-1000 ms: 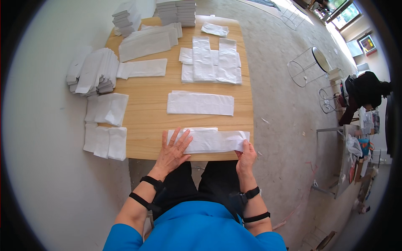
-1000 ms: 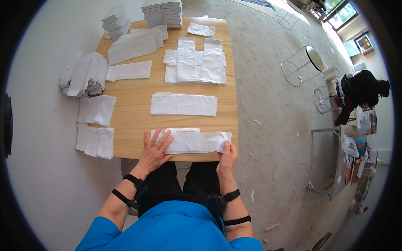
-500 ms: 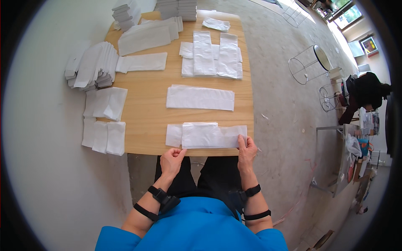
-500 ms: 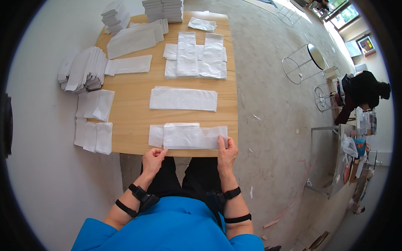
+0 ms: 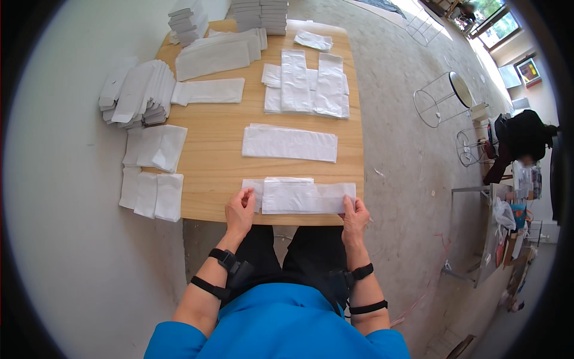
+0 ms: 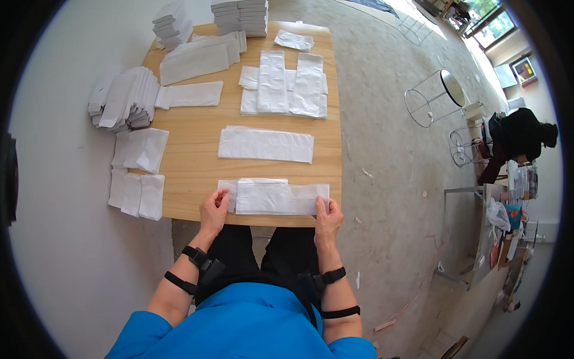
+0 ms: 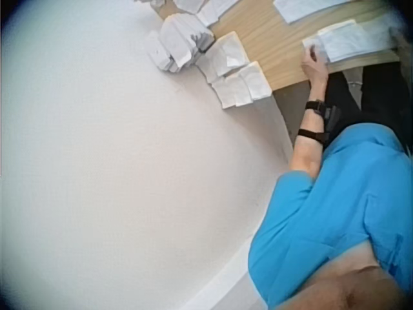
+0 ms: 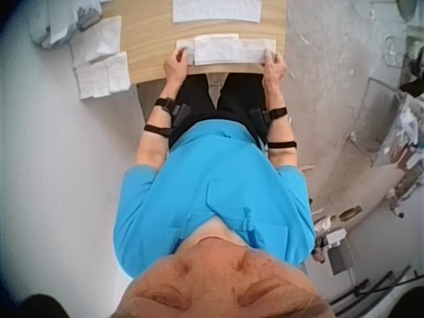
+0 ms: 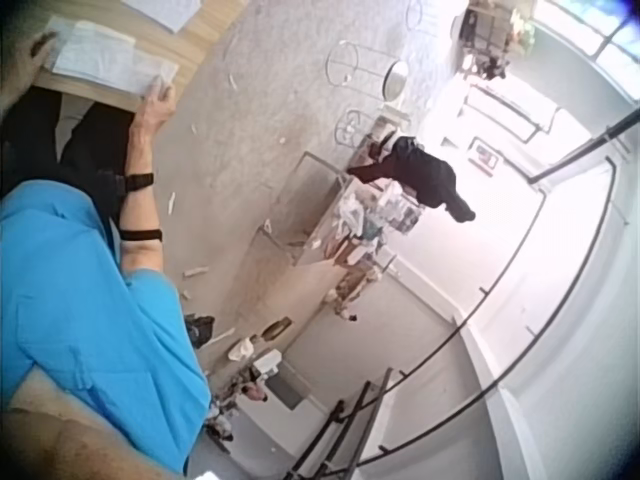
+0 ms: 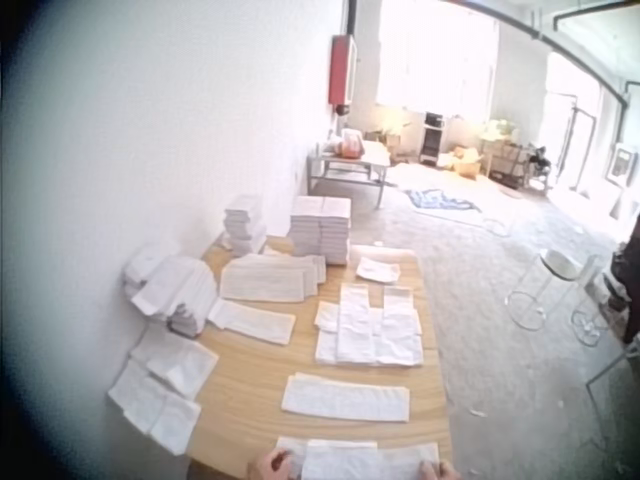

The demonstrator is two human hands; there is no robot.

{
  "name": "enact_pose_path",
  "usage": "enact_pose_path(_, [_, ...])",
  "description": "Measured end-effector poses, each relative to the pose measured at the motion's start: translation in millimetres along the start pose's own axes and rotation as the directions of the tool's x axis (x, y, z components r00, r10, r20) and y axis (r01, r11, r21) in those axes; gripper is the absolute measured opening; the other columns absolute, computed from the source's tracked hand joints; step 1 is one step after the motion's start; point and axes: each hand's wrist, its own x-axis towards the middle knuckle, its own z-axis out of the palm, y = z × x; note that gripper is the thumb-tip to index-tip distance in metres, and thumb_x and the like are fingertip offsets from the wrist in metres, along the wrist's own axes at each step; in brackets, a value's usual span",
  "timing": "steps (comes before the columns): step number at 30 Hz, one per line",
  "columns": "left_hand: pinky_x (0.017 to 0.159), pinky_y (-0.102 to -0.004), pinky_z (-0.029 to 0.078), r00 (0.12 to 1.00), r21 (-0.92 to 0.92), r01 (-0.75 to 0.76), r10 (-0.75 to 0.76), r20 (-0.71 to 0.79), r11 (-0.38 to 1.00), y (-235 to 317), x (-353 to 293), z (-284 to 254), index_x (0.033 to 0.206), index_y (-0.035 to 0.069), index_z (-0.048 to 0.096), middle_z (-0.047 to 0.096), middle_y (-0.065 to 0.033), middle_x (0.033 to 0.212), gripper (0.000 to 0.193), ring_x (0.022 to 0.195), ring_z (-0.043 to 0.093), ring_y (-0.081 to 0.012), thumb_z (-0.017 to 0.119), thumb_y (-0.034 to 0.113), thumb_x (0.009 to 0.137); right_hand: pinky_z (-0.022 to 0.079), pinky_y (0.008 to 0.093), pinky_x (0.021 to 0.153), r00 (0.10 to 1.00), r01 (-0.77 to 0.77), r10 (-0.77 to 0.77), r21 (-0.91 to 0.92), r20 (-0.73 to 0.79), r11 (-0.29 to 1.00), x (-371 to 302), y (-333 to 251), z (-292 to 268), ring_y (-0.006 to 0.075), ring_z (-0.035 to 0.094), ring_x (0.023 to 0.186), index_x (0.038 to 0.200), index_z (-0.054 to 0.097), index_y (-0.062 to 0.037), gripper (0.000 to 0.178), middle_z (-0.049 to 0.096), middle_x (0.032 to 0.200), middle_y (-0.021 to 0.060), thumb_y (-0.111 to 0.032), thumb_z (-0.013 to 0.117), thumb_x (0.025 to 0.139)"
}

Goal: The recorder is folding several long, white plastic or fabric strips into rectangles on a wooden table.

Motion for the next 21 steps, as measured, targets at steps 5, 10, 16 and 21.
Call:
enact_pose_path(5, [0.058, -0.0313, 0.046, 0.992, 0.092, 0.100, -0.107, 0.070, 0.991, 10, 5, -1, 0.109, 0.005, 0.060, 0.060, -0.0058, 0.073, 0.029, 0.062, 0.057, -0.0177, 0.063, 0.014, 0.082, 0.045, 0.0228, 0.059, 0.999, -0.002, 0.001, -0.014, -0.042, 1.000, 6, 12, -5, 0.0072, 0.054, 0.067, 0.087, 0.062, -0.0008, 0.017, 0.060, 0.077, -0.0003, -0.018, 0.064, 0.089])
enact_pose_path(10, [0.064, -0.0394, 0.047, 0.989, 0.346, 0.134, -0.145, 0.004, 0.928, 28, 10, 6, 0.114, 0.010, 0.053, 0.059, -0.0058, 0.071, 0.038, 0.068, 0.060, -0.0255, 0.065, 0.017, 0.079, 0.042, 0.0225, 0.058, 0.997, 0.004, -0.012, -0.106, -0.082, 0.994, 11, 19, -8, 0.0060, 0.049, 0.065, 0.086, 0.062, -0.0006, 0.017, 0.058, 0.076, -0.0012, -0.018, 0.063, 0.090])
enact_pose_path(16, [0.065, -0.0421, 0.046, 0.991, 0.368, 0.127, -0.136, -0.001, 0.921, 19, 14, 7, 0.112, 0.012, 0.049, 0.057, -0.0065, 0.068, 0.034, 0.070, 0.060, -0.0288, 0.064, 0.019, 0.081, 0.040, 0.0229, 0.057, 0.992, 0.017, -0.024, -0.054, -0.127, 0.998, 16, 26, -14, 0.0056, 0.047, 0.065, 0.085, 0.061, -0.0003, 0.019, 0.056, 0.075, -0.0027, -0.018, 0.062, 0.091])
enact_pose_path(21, [0.064, -0.0413, 0.046, 0.990, 0.346, 0.122, -0.139, 0.024, 0.930, 21, 14, 4, 0.109, 0.010, 0.051, 0.056, -0.0071, 0.070, 0.032, 0.069, 0.059, -0.0283, 0.064, 0.019, 0.082, 0.043, 0.0227, 0.060, 0.996, -0.020, 0.014, -0.064, -0.085, 0.998, 9, 19, -13, 0.0066, 0.051, 0.069, 0.085, 0.061, -0.0013, 0.018, 0.059, 0.079, -0.0005, -0.018, 0.061, 0.091])
